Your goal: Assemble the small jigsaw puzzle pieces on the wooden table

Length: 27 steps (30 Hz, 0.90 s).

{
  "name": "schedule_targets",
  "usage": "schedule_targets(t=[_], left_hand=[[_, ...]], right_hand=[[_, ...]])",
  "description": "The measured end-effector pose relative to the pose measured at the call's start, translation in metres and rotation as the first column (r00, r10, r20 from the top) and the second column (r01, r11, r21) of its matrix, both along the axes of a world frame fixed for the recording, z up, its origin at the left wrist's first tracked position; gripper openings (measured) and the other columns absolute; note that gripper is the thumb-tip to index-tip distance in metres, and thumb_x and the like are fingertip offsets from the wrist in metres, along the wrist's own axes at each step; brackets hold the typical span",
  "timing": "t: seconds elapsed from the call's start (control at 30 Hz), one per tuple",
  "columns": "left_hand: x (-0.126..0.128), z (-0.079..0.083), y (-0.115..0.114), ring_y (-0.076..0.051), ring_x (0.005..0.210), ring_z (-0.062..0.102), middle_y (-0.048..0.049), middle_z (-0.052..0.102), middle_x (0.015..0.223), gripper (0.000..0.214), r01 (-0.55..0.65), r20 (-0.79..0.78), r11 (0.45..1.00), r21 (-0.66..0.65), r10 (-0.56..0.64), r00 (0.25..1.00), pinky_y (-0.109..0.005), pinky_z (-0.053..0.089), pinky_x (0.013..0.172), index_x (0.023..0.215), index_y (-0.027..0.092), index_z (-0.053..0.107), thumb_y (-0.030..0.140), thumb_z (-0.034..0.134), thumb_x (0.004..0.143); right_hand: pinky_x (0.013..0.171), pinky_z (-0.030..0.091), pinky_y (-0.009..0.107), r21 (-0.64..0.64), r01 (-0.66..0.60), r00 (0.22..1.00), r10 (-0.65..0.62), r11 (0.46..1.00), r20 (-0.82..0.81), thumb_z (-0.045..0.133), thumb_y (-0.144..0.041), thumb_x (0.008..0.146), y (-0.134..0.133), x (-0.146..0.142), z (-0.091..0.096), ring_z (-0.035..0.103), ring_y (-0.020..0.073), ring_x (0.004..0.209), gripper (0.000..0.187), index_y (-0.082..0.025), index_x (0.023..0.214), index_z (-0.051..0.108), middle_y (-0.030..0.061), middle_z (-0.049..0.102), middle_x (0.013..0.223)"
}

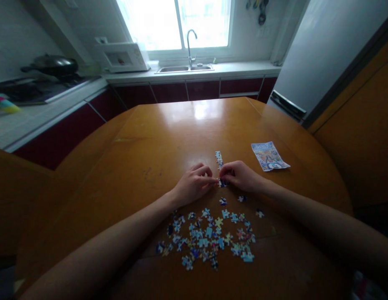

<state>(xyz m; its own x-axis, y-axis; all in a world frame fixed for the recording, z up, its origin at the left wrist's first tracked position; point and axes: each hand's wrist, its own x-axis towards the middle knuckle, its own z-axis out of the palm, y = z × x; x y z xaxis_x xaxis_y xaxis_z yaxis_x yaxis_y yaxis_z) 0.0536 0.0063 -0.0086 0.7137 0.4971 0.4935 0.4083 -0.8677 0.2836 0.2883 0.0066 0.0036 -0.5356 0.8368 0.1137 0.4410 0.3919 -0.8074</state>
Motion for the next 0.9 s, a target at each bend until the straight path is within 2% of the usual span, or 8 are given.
schedule_targets(t=[0.37, 0.67, 0.8, 0.9], left_hand=[[0.001, -0.0017, 0.0011, -0.017, 0.084, 0.052, -0.004, 0.064, 0.09, 0.018, 0.031, -0.028, 0.999, -0.019, -0.031, 0.999, -0.031, 0.047, 0.078, 0.099, 0.027, 0.076, 0.023, 0.059, 0.097], [0.0011, 0.0009, -0.0004, -0.018, 0.091, 0.052, -0.0043, 0.062, 0.094, 0.02, 0.037, -0.078, 0.996, -0.075, -0.043, 0.996, -0.032, 0.048, 0.083, 0.1, 0.025, 0.073, 0.016, 0.055, 0.096], [0.0011, 0.002, -0.0019, -0.02, 0.096, 0.051, -0.0053, 0.061, 0.1, 0.024, 0.021, -0.113, 0.997, -0.076, -0.029, 0.993, -0.035, 0.048, 0.089, 0.104, 0.024, 0.071, 0.012, 0.054, 0.093], [0.0015, 0.0031, -0.0034, -0.021, 0.098, 0.05, -0.0059, 0.06, 0.103, 0.028, 0.009, -0.126, 0.996, -0.091, -0.02, 0.992, -0.037, 0.048, 0.091, 0.11, 0.024, 0.068, 0.009, 0.052, 0.092]], right_hand=[[0.065, 0.042, 0.025, 0.156, -0.038, 0.999, 0.032, 0.987, 0.044, 0.064, -0.009, 0.085, 0.0, -0.0005, -0.0005, 0.055, 0.0115, 0.07, 0.013, -0.017, 0.079, 0.073, 0.0017, 0.062, 0.078], [0.066, 0.042, 0.026, 0.151, -0.037, 0.997, 0.027, 0.988, 0.067, 0.065, -0.009, 0.084, 0.0009, -0.0003, -0.0029, 0.054, 0.0123, 0.071, 0.011, -0.017, 0.079, 0.072, 0.0012, 0.06, 0.078], [0.067, 0.043, 0.027, 0.128, 0.046, 0.999, -0.045, 0.991, -0.017, 0.057, -0.007, 0.085, 0.004, 0.0016, -0.0009, 0.056, 0.0135, 0.073, 0.018, -0.017, 0.086, 0.072, 0.003, 0.064, 0.082], [0.069, 0.044, 0.028, 0.168, 0.124, 0.992, -0.121, 0.978, -0.03, 0.053, -0.003, 0.083, 0.0053, 0.0051, 0.0027, 0.056, 0.0141, 0.075, 0.025, -0.017, 0.085, 0.072, 0.0042, 0.062, 0.087]])
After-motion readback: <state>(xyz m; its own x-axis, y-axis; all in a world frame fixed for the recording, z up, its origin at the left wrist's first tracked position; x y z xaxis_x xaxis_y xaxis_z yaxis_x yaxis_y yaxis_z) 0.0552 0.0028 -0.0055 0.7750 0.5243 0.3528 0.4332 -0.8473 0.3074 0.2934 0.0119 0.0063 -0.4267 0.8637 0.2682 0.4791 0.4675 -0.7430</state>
